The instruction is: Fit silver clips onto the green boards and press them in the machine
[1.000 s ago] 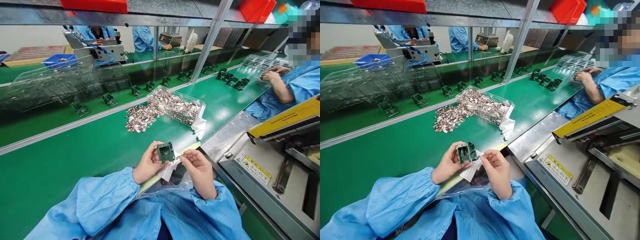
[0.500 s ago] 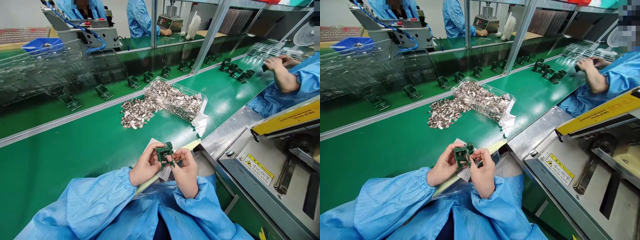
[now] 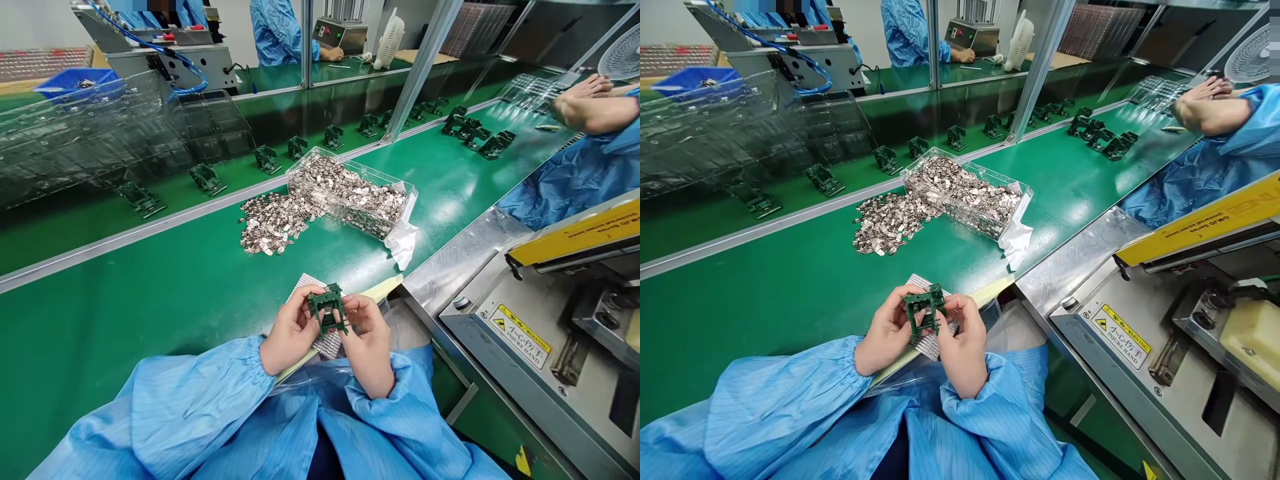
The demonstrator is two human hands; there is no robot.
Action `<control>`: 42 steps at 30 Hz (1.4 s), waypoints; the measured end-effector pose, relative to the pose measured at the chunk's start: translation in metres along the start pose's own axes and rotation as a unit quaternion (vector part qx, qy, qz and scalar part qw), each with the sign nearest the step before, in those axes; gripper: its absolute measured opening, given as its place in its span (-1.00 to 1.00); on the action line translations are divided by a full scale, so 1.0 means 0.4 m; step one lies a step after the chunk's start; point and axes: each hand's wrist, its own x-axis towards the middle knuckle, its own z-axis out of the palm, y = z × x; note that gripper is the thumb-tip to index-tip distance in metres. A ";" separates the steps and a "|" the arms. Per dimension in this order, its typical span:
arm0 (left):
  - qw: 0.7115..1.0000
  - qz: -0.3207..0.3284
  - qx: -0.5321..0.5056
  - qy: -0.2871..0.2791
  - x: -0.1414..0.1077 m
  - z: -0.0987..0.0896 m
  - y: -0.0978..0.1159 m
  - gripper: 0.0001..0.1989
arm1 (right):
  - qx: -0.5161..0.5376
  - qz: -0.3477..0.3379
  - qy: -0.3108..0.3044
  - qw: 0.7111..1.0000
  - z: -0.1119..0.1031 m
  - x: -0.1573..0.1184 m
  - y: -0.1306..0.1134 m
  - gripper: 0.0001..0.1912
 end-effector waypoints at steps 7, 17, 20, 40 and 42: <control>1.000 -0.024 0.000 0.002 0.001 0.003 0.012 -0.69 | 0.123 0.078 -0.005 0.989 0.008 0.010 -0.007 -0.74; 0.999 -0.045 0.005 0.012 -0.008 0.015 0.029 -0.73 | 0.178 0.103 -0.005 0.979 0.006 0.003 -0.003 -0.65; 0.999 -0.048 0.014 0.017 -0.016 0.022 0.037 -0.72 | 0.189 0.114 -0.016 0.975 0.003 -0.007 -0.005 -0.61; 0.994 -0.105 -0.006 -0.016 0.069 0.081 0.064 -0.51 | 0.083 0.109 0.049 0.989 -0.127 -0.080 0.089 -0.64; 0.995 -0.096 -0.004 0.000 0.089 0.081 0.037 -0.49 | 0.047 0.116 -0.023 0.992 -0.116 -0.080 0.113 -0.59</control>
